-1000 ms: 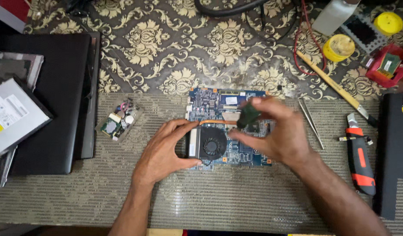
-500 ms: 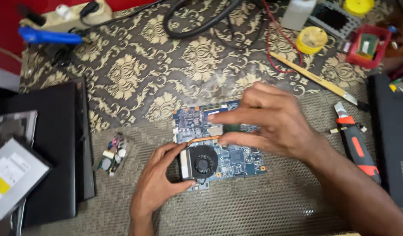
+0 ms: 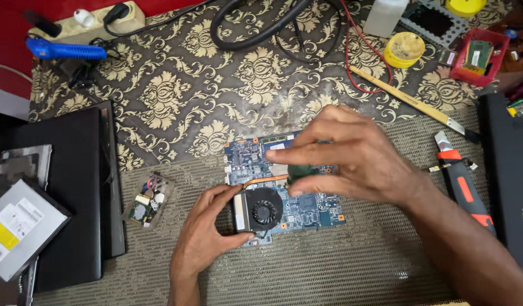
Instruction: The person uses a screwdriver to tighten screws on a laptop motherboard placed on a patterned table. They then use their fingers to adjust a black cooling fan attached to the board.
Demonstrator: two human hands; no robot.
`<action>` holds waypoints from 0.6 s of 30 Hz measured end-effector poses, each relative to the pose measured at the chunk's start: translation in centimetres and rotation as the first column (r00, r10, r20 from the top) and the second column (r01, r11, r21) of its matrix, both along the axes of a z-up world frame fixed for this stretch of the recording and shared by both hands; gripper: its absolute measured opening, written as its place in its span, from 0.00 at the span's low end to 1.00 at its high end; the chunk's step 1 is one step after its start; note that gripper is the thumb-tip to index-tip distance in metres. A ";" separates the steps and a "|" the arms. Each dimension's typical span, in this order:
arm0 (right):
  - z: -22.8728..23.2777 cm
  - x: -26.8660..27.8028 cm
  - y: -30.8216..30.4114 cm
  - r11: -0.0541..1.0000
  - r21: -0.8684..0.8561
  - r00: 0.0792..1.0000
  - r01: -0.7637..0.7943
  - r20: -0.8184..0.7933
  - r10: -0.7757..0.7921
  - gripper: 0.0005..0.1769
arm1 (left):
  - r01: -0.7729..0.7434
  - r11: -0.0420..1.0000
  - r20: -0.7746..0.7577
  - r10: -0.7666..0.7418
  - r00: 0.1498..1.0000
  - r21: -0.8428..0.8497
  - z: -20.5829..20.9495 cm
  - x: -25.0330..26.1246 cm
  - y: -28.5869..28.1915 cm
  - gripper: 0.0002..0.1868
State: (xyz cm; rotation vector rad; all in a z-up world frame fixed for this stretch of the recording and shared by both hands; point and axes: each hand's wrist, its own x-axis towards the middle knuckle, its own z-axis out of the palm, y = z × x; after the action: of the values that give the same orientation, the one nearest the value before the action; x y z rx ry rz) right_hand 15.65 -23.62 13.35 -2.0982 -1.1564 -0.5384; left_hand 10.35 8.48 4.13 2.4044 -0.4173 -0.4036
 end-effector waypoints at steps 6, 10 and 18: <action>-1.0 -0.7 0.1 0.988 -0.127 0.994 0.083 0.078 -0.073 0.31 | 0.015 0.999 0.064 -0.013 0.998 -0.030 -0.1 0.0 0.0 0.52; -0.2 -0.8 0.2 0.988 -0.146 0.991 -0.041 -0.132 0.022 0.28 | -0.009 1.000 0.002 0.009 1.000 0.007 0.1 -0.3 0.1 0.52; -2.9 -0.3 1.0 0.996 0.088 0.999 0.008 0.043 -0.012 0.21 | 0.015 1.000 0.050 -0.014 0.999 -0.018 0.0 -0.2 0.0 0.53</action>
State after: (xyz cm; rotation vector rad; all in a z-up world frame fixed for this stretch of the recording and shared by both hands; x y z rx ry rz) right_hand 15.38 -22.64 10.43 -2.0270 -1.1273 -0.6315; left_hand 10.18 8.52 4.11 2.3987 -0.4585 -0.3451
